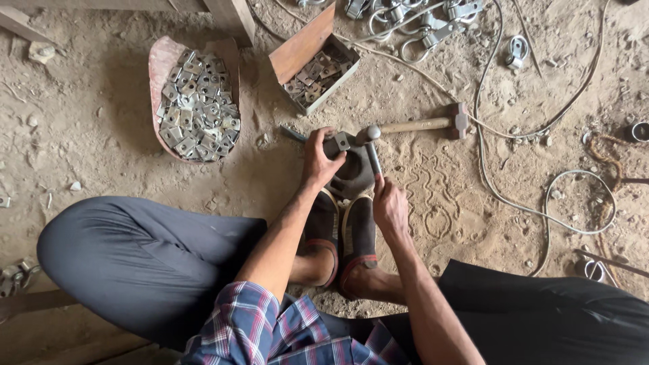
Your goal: The person sits on the ground and repeatedly hammers small metal parts placed on a metal anvil. They pick up parts from a nearby container, position them on the anvil, and strike them with a hammer.
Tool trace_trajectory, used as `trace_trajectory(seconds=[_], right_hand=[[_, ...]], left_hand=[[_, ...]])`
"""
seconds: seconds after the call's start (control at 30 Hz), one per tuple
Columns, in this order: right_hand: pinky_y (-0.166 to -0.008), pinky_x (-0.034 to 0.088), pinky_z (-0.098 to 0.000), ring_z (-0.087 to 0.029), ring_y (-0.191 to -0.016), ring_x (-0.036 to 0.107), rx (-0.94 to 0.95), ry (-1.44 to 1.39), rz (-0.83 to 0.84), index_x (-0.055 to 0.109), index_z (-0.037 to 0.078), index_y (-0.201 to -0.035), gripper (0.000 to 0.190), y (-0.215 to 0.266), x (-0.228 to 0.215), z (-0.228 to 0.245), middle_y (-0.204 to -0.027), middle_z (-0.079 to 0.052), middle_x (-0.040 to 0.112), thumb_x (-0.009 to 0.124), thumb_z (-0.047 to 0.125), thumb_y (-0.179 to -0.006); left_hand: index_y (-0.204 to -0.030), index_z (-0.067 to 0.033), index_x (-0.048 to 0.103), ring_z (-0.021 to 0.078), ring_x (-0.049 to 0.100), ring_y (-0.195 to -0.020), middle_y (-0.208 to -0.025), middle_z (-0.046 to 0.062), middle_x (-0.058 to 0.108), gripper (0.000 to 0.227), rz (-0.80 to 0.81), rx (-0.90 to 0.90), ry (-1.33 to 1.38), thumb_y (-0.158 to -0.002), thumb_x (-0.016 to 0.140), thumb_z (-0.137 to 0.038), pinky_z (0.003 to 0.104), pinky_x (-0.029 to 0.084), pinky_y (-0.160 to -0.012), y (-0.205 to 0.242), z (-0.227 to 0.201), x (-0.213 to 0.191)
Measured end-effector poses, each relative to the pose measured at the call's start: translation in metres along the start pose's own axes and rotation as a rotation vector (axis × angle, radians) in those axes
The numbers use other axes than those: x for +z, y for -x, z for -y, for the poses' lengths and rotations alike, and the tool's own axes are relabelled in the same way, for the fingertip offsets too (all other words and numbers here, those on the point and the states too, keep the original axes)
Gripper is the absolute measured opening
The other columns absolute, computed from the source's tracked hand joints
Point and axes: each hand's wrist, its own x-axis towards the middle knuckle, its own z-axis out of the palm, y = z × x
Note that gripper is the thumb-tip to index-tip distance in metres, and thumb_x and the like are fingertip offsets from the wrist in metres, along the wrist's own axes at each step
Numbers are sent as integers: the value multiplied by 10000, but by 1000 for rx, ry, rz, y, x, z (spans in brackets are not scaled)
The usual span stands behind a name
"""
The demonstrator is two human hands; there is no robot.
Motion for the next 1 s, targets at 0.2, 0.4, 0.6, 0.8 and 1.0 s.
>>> trace_trajectory(seconds=[0.2, 0.4, 0.6, 0.8, 1.0], right_hand=[[-427, 441, -476, -360, -488, 557, -217, 170, -198, 647, -33, -971, 478, 9, 2, 9, -601, -208, 593, 470, 390, -1108], [-520, 468, -523, -424, -581, 601, 81, 69, 27, 656, 5, -1001, 460, 8, -15, 24, -683, -267, 644, 475, 418, -1088], [-502, 454, -540, -433, -589, 578, -194, 112, -195, 639, -39, -1040, 470, 13, -6, 14, -679, -271, 629, 478, 402, -1071], [-530, 463, -548, -454, -630, 581, -82, 47, -134, 638, -1, -946, 449, 13, -13, 22, -706, -284, 632, 507, 408, -1078], [-525, 434, -540, -437, -617, 539, -220, 79, -233, 589, 20, -919, 453, 16, -3, 11, -696, -239, 593, 462, 408, -1114]], left_hand=[[-1357, -132, 591, 292, 556, -1149, -1267, 118, 549, 665, 25, 66, -445, -786, 912, -250, 532, 425, -1012, 8, -13, 8], [-1288, -162, 614, 300, 564, -1160, -1213, 70, 575, 544, 15, 21, -481, -798, 837, -239, 540, 406, -1011, 8, -37, -3], [-1200, -160, 618, 269, 605, -1142, -1164, 51, 654, 480, -65, 19, -403, -764, 798, -250, 526, 394, -993, 5, -48, -7], [-1224, -133, 614, 282, 609, -1166, -1182, 61, 658, 504, -70, 51, -353, -750, 755, -226, 537, 386, -1006, 5, -46, -8], [-1396, -106, 543, 288, 579, -1176, -1259, 91, 605, 600, -74, 75, -112, -828, 687, -234, 478, 464, -1030, 4, -30, -6]])
